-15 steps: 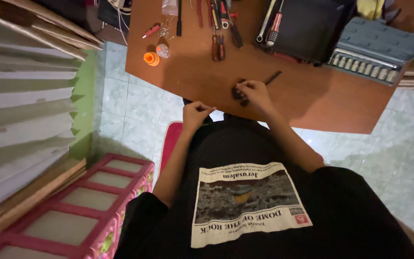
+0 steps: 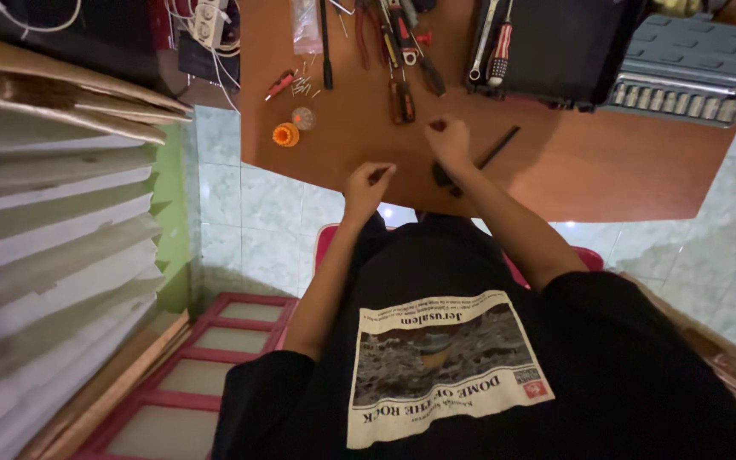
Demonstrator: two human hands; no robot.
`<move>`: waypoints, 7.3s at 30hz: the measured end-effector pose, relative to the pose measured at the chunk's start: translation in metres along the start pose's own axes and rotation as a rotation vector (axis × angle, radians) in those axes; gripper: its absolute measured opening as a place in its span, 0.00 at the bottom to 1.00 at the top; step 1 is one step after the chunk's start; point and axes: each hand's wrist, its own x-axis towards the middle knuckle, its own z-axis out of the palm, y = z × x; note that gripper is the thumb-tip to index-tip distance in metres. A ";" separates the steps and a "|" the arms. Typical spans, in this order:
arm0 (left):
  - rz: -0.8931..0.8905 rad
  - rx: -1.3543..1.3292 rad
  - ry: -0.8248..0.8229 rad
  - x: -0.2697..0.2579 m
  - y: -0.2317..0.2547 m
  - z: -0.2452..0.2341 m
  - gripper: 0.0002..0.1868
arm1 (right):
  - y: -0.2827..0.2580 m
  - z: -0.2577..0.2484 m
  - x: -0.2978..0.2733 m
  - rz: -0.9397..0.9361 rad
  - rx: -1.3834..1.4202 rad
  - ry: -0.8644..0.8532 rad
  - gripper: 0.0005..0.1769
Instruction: The person wipes a wrench, a screwdriver, and a brush with a black cloth on a wooden table, then places them into a black toolbox. The person also wipes a screwdriver with a brush and places it in the toolbox.
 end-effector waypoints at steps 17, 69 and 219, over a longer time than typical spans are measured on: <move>0.004 -0.038 -0.109 0.038 0.021 0.002 0.11 | -0.012 0.018 0.046 -0.239 -0.459 0.170 0.21; -0.105 -0.355 -0.250 -0.023 0.025 0.095 0.19 | 0.003 -0.087 -0.110 -0.017 0.698 -0.408 0.16; -0.301 -1.025 -0.200 -0.076 0.133 0.105 0.18 | -0.105 -0.264 -0.152 -0.736 -0.044 -0.088 0.14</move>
